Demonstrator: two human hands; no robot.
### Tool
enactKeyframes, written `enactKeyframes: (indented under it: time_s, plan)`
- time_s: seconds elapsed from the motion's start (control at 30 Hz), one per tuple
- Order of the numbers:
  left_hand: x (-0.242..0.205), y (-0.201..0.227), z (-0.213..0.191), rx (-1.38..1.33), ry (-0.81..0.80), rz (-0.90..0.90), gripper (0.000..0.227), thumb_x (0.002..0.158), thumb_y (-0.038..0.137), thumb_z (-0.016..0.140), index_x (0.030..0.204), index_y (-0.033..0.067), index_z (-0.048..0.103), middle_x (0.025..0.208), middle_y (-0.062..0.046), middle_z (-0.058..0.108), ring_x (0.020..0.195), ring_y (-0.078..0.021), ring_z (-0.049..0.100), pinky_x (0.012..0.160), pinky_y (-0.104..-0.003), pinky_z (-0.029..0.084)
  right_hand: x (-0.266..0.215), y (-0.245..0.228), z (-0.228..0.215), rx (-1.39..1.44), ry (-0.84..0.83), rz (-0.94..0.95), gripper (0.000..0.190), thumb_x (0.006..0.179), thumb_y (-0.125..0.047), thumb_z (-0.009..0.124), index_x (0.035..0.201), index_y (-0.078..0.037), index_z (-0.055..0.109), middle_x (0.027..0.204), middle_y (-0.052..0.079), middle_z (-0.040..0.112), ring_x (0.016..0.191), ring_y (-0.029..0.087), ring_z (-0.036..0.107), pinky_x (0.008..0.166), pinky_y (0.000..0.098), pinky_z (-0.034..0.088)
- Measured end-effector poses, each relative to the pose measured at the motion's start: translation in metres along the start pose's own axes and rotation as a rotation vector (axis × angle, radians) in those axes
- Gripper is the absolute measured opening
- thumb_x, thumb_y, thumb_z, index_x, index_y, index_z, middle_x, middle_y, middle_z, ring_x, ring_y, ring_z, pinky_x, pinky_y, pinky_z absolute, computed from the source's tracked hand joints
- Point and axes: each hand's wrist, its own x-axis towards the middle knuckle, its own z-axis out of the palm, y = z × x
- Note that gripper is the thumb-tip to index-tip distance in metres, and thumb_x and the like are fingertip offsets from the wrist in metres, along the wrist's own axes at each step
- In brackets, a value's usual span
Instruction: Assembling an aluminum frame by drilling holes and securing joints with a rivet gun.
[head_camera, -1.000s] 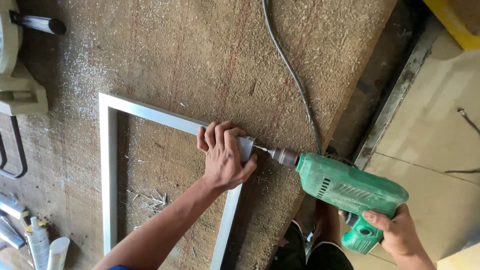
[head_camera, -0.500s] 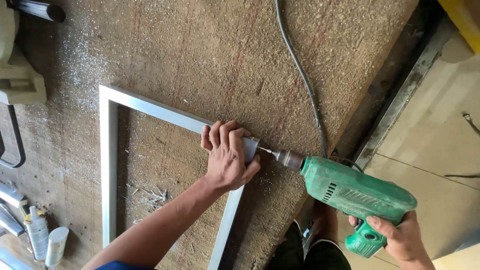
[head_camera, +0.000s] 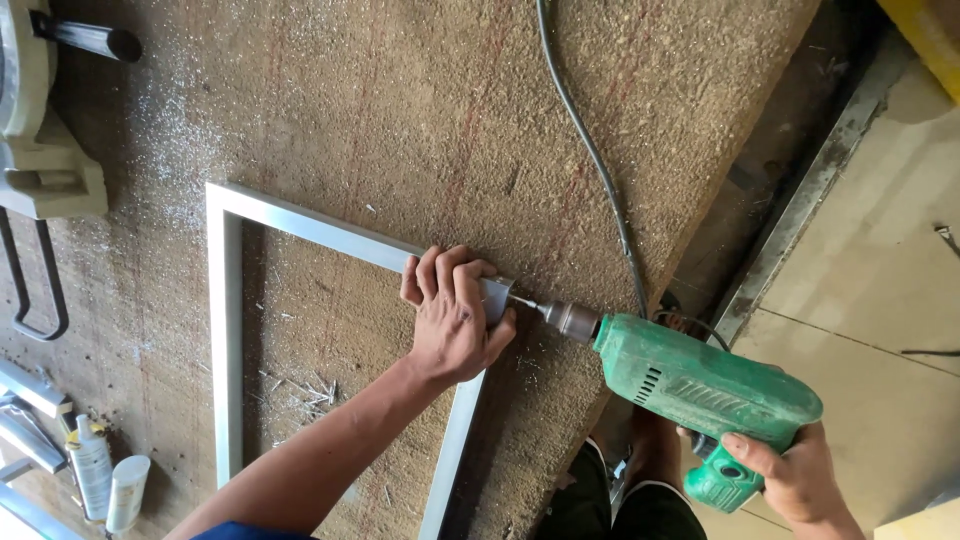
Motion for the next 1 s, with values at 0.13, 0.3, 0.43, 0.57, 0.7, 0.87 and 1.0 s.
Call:
enactKeyframes:
  time_s: [0.13,0.3,0.43,0.57,0.7,0.87,1.0]
  plan:
    - [0.000,-0.001,0.002,0.000,-0.001,0.007,0.046,0.082,0.043,0.057,0.111,0.0084,0.048,0.116,-0.017,0.048,0.119,-0.0365,0.042,0.112,-0.060,0.021,-0.001,0.002,0.002,0.067,-0.035,-0.013,0.077,0.063,0.005,0.068,0.138,0.006,0.053,0.113,0.034,0.068,0.096,0.055,0.069,0.075,0.0674,0.057]
    - [0.000,0.000,-0.001,0.004,-0.008,0.002,0.046,0.083,0.043,0.057,0.112,0.0075,0.049,0.116,-0.017,0.048,0.121,-0.0371,0.043,0.112,-0.060,0.021,-0.009,-0.009,0.012,0.169,-0.296,-0.220,0.057,0.072,-0.015,0.079,0.123,0.006,0.061,0.076,0.029,0.076,0.064,0.039,0.078,0.052,0.0509,0.065]
    - [0.001,-0.002,0.001,0.003,-0.018,-0.008,0.046,0.082,0.043,0.058,0.111,0.0092,0.048,0.117,-0.016,0.048,0.120,-0.0356,0.042,0.111,-0.060,0.023,-0.004,-0.002,0.007,0.135,-0.222,-0.182,0.052,0.070,-0.014,0.078,0.116,0.006,0.064,0.080,0.030,0.076,0.060,0.042,0.078,0.051,0.0559,0.068]
    - [0.001,0.000,-0.001,-0.005,-0.009,0.003,0.047,0.081,0.043,0.058,0.111,0.0080,0.049,0.116,-0.017,0.048,0.119,-0.0363,0.042,0.109,-0.059,0.023,-0.005,-0.003,0.005,0.174,-0.170,-0.104,0.059,0.068,-0.003,0.074,0.124,0.009,0.058,0.088,0.036,0.072,0.061,0.050,0.074,0.053,0.0629,0.064]
    - [0.001,0.000,0.000,0.000,0.008,0.017,0.046,0.083,0.043,0.058,0.110,0.0076,0.048,0.115,-0.018,0.048,0.118,-0.0370,0.043,0.108,-0.059,0.024,-0.005,-0.004,0.006,0.166,-0.183,-0.104,0.064,0.068,-0.006,0.074,0.128,0.007,0.057,0.087,0.036,0.073,0.061,0.050,0.076,0.052,0.0621,0.065]
    - [0.000,0.001,0.000,0.001,0.019,0.019,0.046,0.084,0.042,0.058,0.111,0.0071,0.049,0.116,-0.019,0.049,0.118,-0.0376,0.044,0.109,-0.060,0.023,0.002,0.011,-0.006,-0.013,-0.020,-0.055,0.083,0.061,-0.002,0.071,0.142,0.002,0.052,0.116,0.026,0.065,0.100,0.044,0.066,0.078,0.0579,0.054]
    - [0.002,0.001,-0.001,-0.006,0.008,0.018,0.046,0.083,0.041,0.059,0.111,0.0062,0.050,0.116,-0.019,0.050,0.118,-0.0380,0.044,0.110,-0.061,0.023,-0.003,-0.005,0.008,0.152,-0.137,-0.082,0.081,0.062,-0.003,0.071,0.139,0.003,0.049,0.106,0.034,0.069,0.076,0.059,0.074,0.065,0.0683,0.061]
